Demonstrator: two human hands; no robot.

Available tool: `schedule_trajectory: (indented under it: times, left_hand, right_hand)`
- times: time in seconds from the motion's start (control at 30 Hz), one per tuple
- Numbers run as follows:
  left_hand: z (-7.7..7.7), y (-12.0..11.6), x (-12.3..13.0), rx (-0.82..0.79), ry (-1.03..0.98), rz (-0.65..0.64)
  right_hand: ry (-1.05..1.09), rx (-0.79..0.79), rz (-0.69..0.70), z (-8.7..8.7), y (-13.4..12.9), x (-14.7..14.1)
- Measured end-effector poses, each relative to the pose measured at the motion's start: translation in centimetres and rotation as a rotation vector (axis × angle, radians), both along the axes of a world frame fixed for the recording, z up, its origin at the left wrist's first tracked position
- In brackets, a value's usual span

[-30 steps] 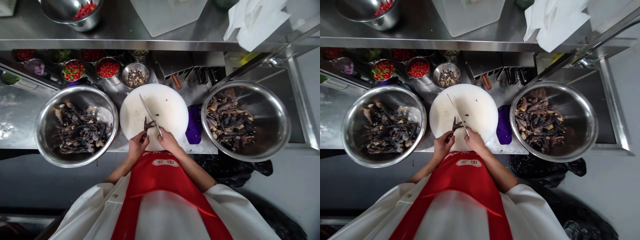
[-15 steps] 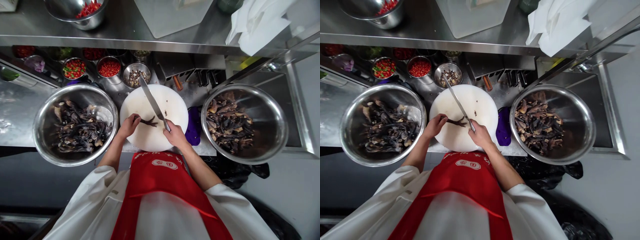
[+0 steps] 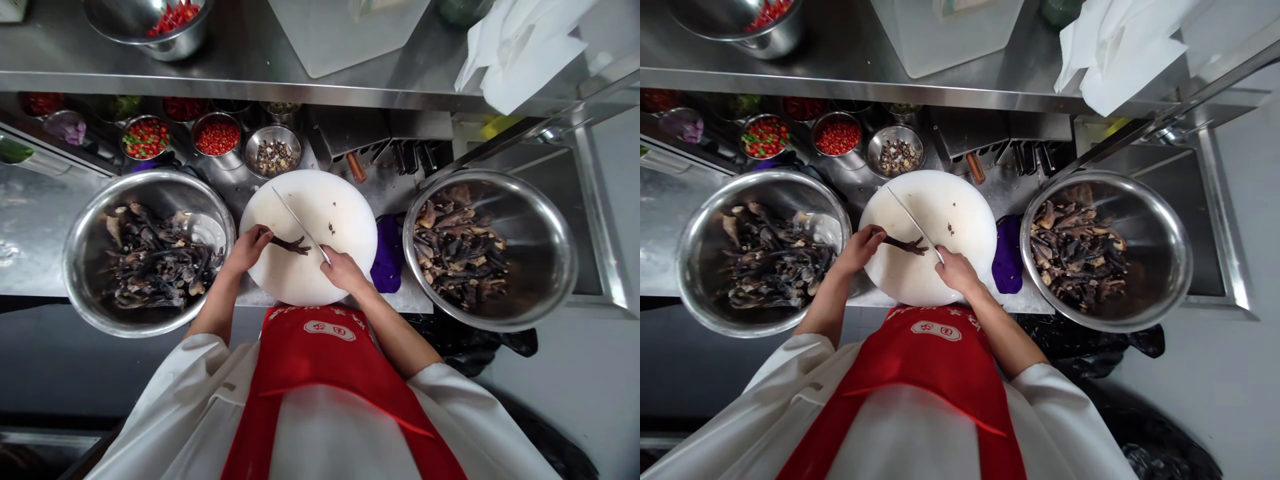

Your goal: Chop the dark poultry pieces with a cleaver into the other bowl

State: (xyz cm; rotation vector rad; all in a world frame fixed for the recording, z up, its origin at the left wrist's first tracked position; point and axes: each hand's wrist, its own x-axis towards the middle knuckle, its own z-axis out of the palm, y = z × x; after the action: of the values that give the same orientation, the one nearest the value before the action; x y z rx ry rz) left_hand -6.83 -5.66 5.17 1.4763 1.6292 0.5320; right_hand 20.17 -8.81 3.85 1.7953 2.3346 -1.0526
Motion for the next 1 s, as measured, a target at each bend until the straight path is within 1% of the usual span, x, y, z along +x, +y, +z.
schedule_trajectory:
  times: [0.07, 0.13, 0.2, 0.27, 0.33, 0.4, 0.47, 0.53, 0.63, 0.73, 0.83, 0.93, 1.0]
  left_hand:
    - [-0.4, 0.2, -0.4, -0.070, -0.128, 0.067]
    - [-1.3, 0.7, -0.3, -0.148, -0.241, 0.109]
    - [-2.5, 1.4, 0.4, -0.213, -0.257, 0.127]
    - [-3.9, 2.4, 1.7, -0.224, -0.128, 0.148]
    - [-5.1, 3.2, 3.2, -0.171, 0.115, 0.190]
    - [-5.9, 3.7, 4.8, -0.089, 0.358, 0.227]
    - [-6.2, 3.9, 6.1, -0.032, 0.515, 0.241]
    - [-6.3, 3.9, 7.1, -0.006, 0.591, 0.240]
    - [-6.4, 4.1, 8.0, 0.030, 0.627, 0.237]
    - [-6.9, 4.4, 8.6, 0.093, 0.629, 0.231]
    - [-7.6, 4.5, 9.1, 0.130, 0.601, 0.262]
    - [-8.0, 4.3, 9.5, 0.172, 0.563, 0.303]
    - [-8.2, 4.3, 9.8, 0.205, 0.562, 0.323]
  right_hand:
    - [0.037, -0.019, -0.030, 0.2, -0.8, 0.8]
    - [0.100, -0.066, -0.104, 0.2, -1.5, 1.6]
    - [0.170, -0.133, -0.211, 0.2, -2.0, 2.1]
    - [0.243, -0.194, -0.310, 0.4, -2.5, 2.2]
    - [0.318, -0.221, -0.386, 0.8, -2.8, 1.8]
    - [0.384, -0.219, -0.437, 1.4, -3.0, 1.2]
    - [0.426, -0.196, -0.464, 1.9, -3.1, 0.4]
    - [0.437, -0.156, -0.460, 2.3, -2.9, -0.4]
    - [0.394, -0.097, -0.412, 2.2, -2.5, -1.6]
    - [0.304, -0.040, -0.347, 1.6, -1.9, -2.8]
    - [0.169, 0.002, -0.270, 0.8, -1.3, -3.7]
    - [0.075, 0.019, -0.209, 0.3, -0.8, -4.0]
    - [0.053, 0.025, -0.203, -0.1, -0.3, -3.9]
